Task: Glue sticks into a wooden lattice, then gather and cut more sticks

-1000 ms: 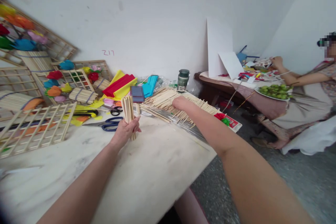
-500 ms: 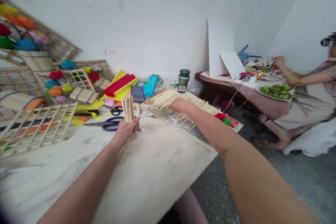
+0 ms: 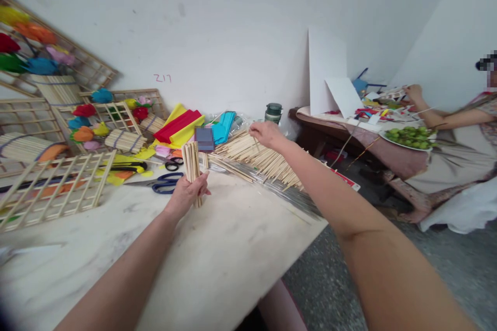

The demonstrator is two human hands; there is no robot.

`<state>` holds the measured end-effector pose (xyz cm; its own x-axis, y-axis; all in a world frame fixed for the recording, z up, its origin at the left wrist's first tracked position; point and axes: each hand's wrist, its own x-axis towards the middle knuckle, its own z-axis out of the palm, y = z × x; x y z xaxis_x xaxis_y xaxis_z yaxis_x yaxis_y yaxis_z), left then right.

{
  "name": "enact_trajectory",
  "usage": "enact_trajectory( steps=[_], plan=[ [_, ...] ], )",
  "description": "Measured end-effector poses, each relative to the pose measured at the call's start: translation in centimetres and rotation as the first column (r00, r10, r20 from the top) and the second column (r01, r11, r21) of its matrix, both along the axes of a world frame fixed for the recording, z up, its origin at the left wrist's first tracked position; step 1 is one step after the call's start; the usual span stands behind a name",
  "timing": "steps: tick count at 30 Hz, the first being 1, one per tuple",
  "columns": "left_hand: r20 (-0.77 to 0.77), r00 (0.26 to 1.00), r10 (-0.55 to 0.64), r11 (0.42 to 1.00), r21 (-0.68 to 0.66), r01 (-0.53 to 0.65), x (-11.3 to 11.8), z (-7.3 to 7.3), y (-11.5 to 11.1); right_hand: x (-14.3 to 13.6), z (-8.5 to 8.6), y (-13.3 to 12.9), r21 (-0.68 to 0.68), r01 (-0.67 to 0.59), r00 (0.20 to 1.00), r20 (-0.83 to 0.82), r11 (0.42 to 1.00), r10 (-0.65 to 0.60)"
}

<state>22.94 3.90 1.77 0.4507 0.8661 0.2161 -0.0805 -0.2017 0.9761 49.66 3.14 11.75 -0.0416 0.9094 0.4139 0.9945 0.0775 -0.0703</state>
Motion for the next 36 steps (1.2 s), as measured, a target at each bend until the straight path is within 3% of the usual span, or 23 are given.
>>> enact_trajectory(
  steps=[2, 4, 7, 10, 14, 21, 28, 36],
  plan=[
    [-0.009, 1.0, 0.0, 1.0, 0.007, 0.0, 0.0, -0.1, 0.1, -1.4, 1.0, -0.2, 0.064, -0.12, 0.922, -0.363, 0.991, 0.135],
    [0.017, 1.0, 0.007, 1.0, -0.001, -0.007, 0.0, -0.1, 0.2, -3.1, 1.6, -0.6, 0.097, -0.258, 0.725, -0.638, 0.961, 0.259],
    [0.108, 0.994, -0.002, 0.998, -0.056, 0.008, 0.0, 0.2, 0.1, -5.9, 1.8, -1.2, 0.151, -0.371, 0.499, -0.8, 0.916, 0.334],
    [0.132, 0.991, -0.011, 0.996, -0.091, 0.023, 0.0, 0.4, -0.1, -8.2, 1.3, -1.3, 0.172, -0.431, 0.413, -0.835, 0.886, 0.363],
    [0.068, 0.998, -0.001, 0.997, -0.08, 0.006, -0.3, 0.6, -0.3, -10.5, 0.5, -1.1, 0.144, -0.477, 0.396, -0.845, 0.867, 0.358],
    [0.032, 0.999, 0.011, 1.0, -0.008, -0.011, -0.5, 0.7, -0.3, -13.3, -0.6, -1.4, 0.1, -0.508, 0.437, -0.826, 0.856, 0.356],
    [0.108, 0.993, 0.038, 0.999, -0.016, -0.036, -0.1, 0.1, 0.0, -13.9, -1.1, -1.6, 0.099, -0.462, 0.444, -0.835, 0.881, 0.326],
    [0.117, 0.993, 0.014, 0.999, -0.043, -0.009, -0.1, 0.2, -0.4, -14.0, -1.6, -1.6, 0.151, -0.459, 0.458, -0.804, 0.875, 0.379]
  ],
)
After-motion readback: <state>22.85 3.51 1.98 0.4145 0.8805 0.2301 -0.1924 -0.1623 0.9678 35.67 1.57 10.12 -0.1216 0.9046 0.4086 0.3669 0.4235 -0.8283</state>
